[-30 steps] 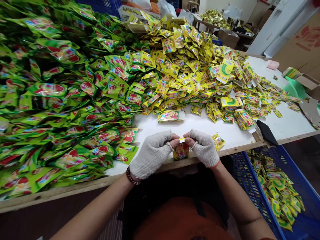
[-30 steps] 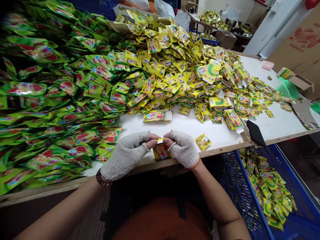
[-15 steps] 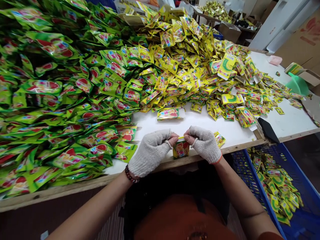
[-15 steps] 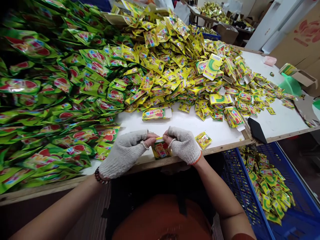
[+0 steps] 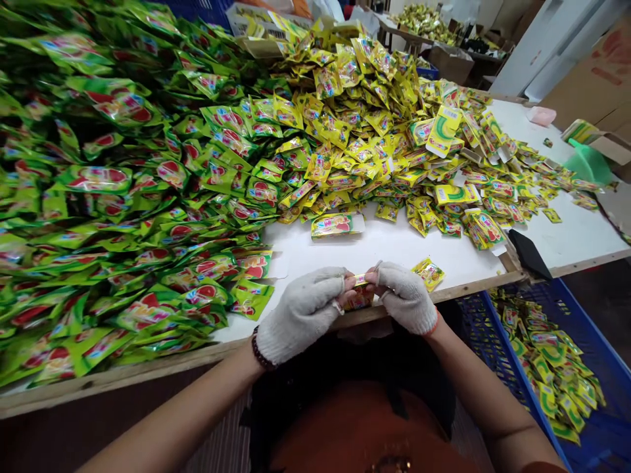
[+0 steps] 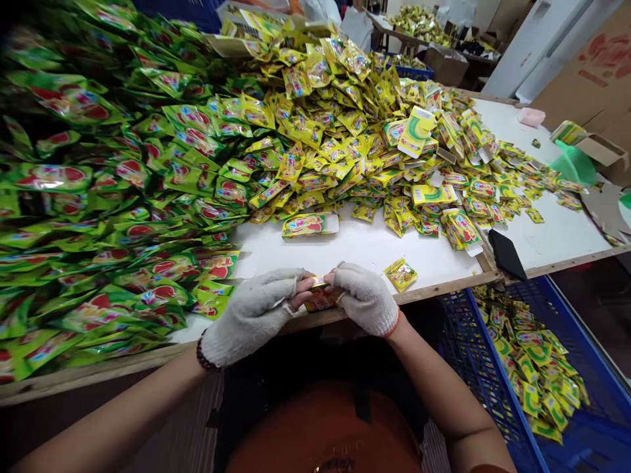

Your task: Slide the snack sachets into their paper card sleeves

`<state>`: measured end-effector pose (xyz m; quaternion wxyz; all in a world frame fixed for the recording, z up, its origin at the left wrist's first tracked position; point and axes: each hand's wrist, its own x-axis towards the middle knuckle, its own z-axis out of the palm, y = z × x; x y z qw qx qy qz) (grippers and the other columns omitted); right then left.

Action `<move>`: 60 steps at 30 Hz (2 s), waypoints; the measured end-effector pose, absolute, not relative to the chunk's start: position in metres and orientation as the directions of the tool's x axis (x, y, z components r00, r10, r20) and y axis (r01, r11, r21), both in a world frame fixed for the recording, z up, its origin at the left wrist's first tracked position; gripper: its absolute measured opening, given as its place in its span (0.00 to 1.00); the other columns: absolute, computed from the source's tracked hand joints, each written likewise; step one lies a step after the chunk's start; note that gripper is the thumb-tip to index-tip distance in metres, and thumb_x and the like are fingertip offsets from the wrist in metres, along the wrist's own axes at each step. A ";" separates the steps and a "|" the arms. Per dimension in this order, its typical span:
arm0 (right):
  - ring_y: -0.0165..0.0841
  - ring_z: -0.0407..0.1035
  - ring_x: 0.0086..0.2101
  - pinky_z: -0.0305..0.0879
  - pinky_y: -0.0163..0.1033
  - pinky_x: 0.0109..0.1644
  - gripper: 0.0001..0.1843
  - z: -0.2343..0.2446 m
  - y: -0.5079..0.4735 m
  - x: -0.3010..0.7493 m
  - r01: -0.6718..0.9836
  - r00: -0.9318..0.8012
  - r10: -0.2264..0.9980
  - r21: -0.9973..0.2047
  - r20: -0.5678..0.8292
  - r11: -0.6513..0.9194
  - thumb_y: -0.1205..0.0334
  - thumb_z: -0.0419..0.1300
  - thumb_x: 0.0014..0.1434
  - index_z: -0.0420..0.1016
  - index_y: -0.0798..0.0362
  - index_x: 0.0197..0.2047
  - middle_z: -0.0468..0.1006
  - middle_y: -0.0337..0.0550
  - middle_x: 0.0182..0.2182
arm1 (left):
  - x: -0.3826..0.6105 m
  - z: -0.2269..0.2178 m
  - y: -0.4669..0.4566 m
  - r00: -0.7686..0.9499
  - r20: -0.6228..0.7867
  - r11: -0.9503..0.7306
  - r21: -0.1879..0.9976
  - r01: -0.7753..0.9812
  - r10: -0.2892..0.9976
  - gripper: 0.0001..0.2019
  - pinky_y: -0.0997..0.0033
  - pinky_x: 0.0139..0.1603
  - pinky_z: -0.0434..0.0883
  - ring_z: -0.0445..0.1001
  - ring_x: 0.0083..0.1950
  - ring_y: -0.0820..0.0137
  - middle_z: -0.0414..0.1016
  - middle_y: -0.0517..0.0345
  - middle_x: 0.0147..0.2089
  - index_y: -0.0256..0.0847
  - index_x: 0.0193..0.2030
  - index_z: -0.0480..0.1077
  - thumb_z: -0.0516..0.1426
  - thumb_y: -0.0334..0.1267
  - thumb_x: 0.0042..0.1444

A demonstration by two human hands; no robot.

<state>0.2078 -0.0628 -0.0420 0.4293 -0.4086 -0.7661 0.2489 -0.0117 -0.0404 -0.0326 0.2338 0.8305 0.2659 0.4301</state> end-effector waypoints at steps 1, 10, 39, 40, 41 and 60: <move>0.33 0.73 0.36 0.72 0.38 0.42 0.11 -0.041 -0.061 0.206 0.379 -0.205 0.889 -0.804 0.409 0.458 0.71 0.60 0.59 0.79 0.49 0.42 0.78 0.41 0.35 | -0.011 -0.028 -0.036 0.483 0.546 -0.709 0.651 0.271 0.685 0.10 0.71 0.46 0.77 0.80 0.45 0.67 0.81 0.52 0.46 0.41 0.48 0.77 0.56 0.35 0.63; 0.28 0.71 0.23 0.65 0.31 0.22 0.10 0.017 -0.084 0.291 -0.989 0.065 0.938 0.150 0.342 0.014 0.66 0.59 0.62 0.77 0.48 0.47 0.77 0.38 0.27 | 0.006 -0.020 0.063 0.498 0.205 -0.535 0.217 0.816 0.843 0.11 0.64 0.50 0.69 0.74 0.49 0.60 0.77 0.47 0.47 0.38 0.44 0.73 0.50 0.35 0.61; 0.34 0.76 0.40 0.73 0.41 0.47 0.12 -0.044 -0.056 0.194 0.199 0.022 0.985 -0.966 0.174 0.166 0.59 0.63 0.58 0.70 0.50 0.45 0.78 0.41 0.39 | 0.001 -0.036 -0.034 0.363 0.139 -0.228 0.950 0.214 0.921 0.18 0.58 0.55 0.76 0.79 0.52 0.62 0.78 0.50 0.53 0.40 0.55 0.68 0.58 0.41 0.58; 0.35 0.75 0.40 0.72 0.41 0.48 0.11 -0.044 -0.057 0.195 0.255 0.000 0.981 -0.948 0.194 0.187 0.59 0.62 0.59 0.72 0.50 0.45 0.79 0.42 0.39 | 0.000 -0.035 -0.034 0.377 0.146 -0.246 0.941 0.232 0.915 0.16 0.59 0.54 0.77 0.79 0.51 0.62 0.79 0.50 0.52 0.40 0.53 0.70 0.58 0.41 0.58; 0.35 0.75 0.40 0.72 0.41 0.48 0.09 -0.043 -0.057 0.196 0.309 -0.024 0.977 -0.928 0.214 0.210 0.59 0.61 0.60 0.73 0.51 0.44 0.79 0.42 0.39 | -0.002 -0.033 -0.034 0.379 0.156 -0.264 0.932 0.250 0.912 0.14 0.59 0.53 0.77 0.79 0.49 0.62 0.80 0.51 0.50 0.40 0.50 0.72 0.57 0.42 0.59; 0.30 0.68 0.30 0.64 0.34 0.35 0.13 -0.015 -0.059 0.196 0.418 -0.092 0.960 -0.864 0.266 0.280 0.54 0.57 0.65 0.74 0.53 0.35 0.74 0.39 0.28 | 0.005 -0.013 -0.040 0.321 0.166 -0.263 0.921 0.288 0.933 0.13 0.68 0.43 0.75 0.78 0.41 0.66 0.82 0.56 0.39 0.41 0.39 0.78 0.57 0.46 0.59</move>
